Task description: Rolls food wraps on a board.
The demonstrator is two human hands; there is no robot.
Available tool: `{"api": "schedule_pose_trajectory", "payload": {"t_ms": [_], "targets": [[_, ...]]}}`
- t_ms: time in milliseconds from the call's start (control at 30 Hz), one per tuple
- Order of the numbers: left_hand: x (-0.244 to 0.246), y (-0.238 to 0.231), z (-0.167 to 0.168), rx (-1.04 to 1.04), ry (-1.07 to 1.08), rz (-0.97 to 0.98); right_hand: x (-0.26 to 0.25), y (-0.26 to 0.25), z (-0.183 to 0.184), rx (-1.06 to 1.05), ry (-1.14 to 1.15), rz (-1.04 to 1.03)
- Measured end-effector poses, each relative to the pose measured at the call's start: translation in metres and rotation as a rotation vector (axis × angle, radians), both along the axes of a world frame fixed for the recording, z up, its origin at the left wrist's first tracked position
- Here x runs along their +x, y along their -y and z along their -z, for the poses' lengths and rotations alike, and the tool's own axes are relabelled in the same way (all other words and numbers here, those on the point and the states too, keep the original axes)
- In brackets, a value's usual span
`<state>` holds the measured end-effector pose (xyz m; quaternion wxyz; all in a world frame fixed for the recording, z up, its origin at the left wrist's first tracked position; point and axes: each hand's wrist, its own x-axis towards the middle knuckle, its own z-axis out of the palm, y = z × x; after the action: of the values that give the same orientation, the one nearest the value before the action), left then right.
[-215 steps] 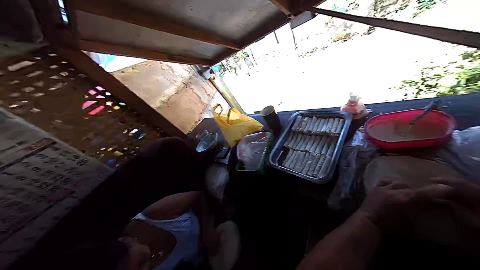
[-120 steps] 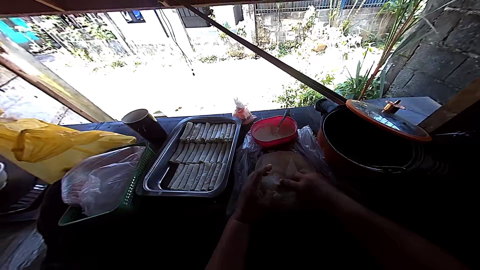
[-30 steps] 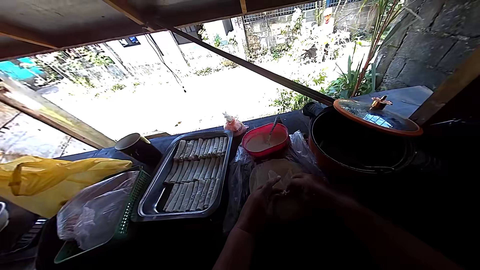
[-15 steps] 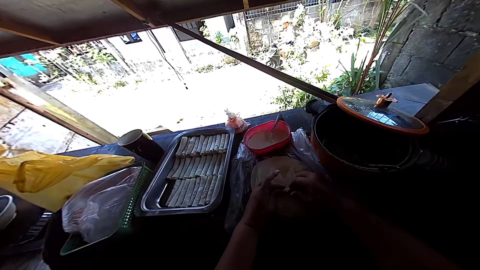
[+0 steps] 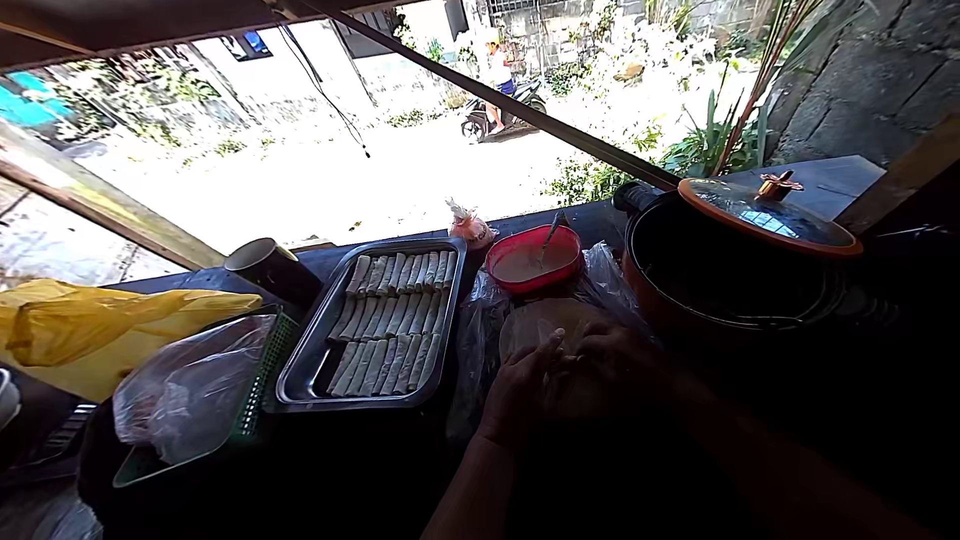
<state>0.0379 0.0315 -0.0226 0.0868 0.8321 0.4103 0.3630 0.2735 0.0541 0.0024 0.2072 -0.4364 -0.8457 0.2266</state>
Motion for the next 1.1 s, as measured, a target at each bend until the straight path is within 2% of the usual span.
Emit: {"api": "schedule_pose_trajectory", "payload": {"t_ms": [167, 367, 667, 767, 933, 1100], "targets": [[0.003, -0.004, -0.004, -0.047, -0.016, 0.001, 0.0, -0.004, -0.004, -0.019, 0.023, -0.019], [0.003, -0.006, 0.003, 0.003, -0.024, -0.017, 0.003, -0.002, 0.009, 0.171, -0.037, -0.02], [0.005, -0.003, 0.004, 0.007, -0.034, -0.025, 0.0, 0.002, 0.015, 0.304, 0.047, -0.035], [0.004, -0.007, 0.001, 0.017, -0.044, -0.02, -0.004, -0.002, 0.01, 0.241, 0.052, -0.033], [0.003, -0.002, -0.01, 0.034, -0.09, -0.021, -0.001, -0.008, -0.002, 0.002, 0.021, -0.104], [0.009, 0.008, -0.011, -0.005, -0.079, -0.031, 0.002, -0.009, -0.005, -0.077, 0.048, -0.128]]}}
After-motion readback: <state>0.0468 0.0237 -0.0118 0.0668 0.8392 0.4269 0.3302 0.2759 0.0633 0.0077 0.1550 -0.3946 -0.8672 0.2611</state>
